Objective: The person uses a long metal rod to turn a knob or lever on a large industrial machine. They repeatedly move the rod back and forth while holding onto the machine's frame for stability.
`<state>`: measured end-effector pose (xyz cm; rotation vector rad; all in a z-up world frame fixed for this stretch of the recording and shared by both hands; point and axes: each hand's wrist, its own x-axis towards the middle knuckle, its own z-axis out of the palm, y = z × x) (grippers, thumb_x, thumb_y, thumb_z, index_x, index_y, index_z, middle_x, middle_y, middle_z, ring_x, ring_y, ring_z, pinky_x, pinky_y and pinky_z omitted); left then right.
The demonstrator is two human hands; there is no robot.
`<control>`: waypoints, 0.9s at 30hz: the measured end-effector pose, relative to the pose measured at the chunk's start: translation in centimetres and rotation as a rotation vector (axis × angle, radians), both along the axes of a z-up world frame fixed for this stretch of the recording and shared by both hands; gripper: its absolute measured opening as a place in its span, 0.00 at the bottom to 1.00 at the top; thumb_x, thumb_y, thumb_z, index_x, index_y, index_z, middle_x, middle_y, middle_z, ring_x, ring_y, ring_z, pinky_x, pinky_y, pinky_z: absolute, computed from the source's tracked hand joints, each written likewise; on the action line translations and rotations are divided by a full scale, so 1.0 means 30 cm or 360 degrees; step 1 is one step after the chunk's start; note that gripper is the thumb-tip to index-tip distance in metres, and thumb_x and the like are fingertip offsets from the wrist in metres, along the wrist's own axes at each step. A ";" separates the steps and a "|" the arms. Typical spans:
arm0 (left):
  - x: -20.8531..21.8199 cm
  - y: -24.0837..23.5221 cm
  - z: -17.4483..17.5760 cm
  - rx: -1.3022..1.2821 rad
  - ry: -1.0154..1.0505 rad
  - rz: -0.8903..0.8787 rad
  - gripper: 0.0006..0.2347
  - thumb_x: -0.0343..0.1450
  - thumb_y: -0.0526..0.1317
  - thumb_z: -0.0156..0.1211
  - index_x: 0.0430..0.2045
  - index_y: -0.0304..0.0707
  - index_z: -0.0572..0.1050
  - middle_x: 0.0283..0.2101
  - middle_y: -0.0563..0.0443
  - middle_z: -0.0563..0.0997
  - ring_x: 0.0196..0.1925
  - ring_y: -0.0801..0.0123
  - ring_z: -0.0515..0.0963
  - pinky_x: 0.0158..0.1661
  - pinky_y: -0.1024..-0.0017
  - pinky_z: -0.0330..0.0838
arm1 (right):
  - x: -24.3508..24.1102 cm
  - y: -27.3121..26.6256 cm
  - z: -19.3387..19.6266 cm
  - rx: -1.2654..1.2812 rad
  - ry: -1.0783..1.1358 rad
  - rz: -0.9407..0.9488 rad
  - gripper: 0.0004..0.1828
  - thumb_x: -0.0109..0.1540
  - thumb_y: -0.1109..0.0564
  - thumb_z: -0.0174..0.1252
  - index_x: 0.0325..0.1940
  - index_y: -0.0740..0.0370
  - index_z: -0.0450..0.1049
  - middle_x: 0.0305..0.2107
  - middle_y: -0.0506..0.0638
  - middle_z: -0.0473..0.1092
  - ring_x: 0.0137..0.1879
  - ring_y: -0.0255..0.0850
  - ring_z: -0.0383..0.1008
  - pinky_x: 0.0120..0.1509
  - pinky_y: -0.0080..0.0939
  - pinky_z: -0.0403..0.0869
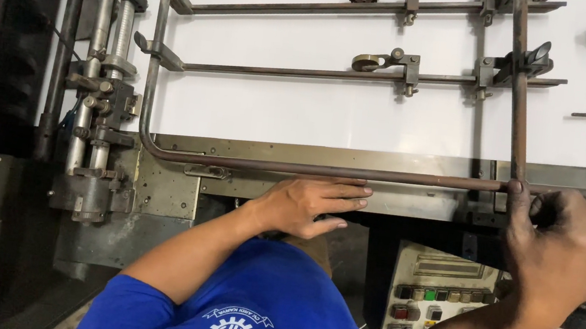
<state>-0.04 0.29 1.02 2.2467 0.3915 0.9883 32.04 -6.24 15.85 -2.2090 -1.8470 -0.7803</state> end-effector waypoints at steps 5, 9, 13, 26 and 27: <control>-0.001 0.000 0.001 -0.0011 -0.0005 -0.0010 0.18 0.71 0.38 0.66 0.55 0.39 0.77 0.66 0.47 0.75 0.71 0.57 0.72 0.67 0.61 0.72 | 0.017 -0.009 -0.014 0.0034 0.0079 0.0089 0.16 0.66 0.50 0.69 0.34 0.62 0.74 0.29 0.50 0.74 0.32 0.43 0.75 0.36 0.38 0.69; 0.000 0.000 -0.001 -0.0015 -0.0017 -0.0016 0.17 0.71 0.38 0.66 0.55 0.39 0.77 0.66 0.47 0.75 0.71 0.57 0.72 0.67 0.62 0.72 | -0.005 -0.005 -0.005 0.0072 0.0135 0.0090 0.15 0.65 0.51 0.71 0.35 0.63 0.76 0.30 0.51 0.74 0.32 0.45 0.75 0.36 0.40 0.69; -0.002 -0.001 0.000 -0.0004 -0.0029 -0.0022 0.17 0.71 0.38 0.66 0.55 0.38 0.76 0.66 0.47 0.74 0.72 0.56 0.72 0.68 0.61 0.72 | 0.012 -0.006 -0.010 0.0052 0.0076 0.0073 0.15 0.64 0.50 0.68 0.33 0.63 0.74 0.29 0.50 0.74 0.32 0.45 0.75 0.36 0.40 0.69; 0.002 -0.005 0.009 -0.0077 0.0032 -0.0020 0.20 0.70 0.38 0.68 0.58 0.40 0.76 0.65 0.46 0.75 0.70 0.55 0.73 0.67 0.61 0.72 | -0.042 0.008 0.025 0.0075 0.0171 0.0056 0.24 0.70 0.45 0.73 0.31 0.63 0.73 0.27 0.54 0.74 0.30 0.51 0.74 0.35 0.47 0.70; 0.003 -0.006 0.011 -0.0099 0.0033 -0.0012 0.20 0.70 0.38 0.68 0.58 0.40 0.76 0.65 0.46 0.76 0.70 0.55 0.73 0.66 0.60 0.72 | -0.039 0.008 0.021 0.0047 0.0284 0.0031 0.24 0.70 0.45 0.71 0.31 0.63 0.73 0.28 0.54 0.74 0.30 0.50 0.75 0.33 0.47 0.69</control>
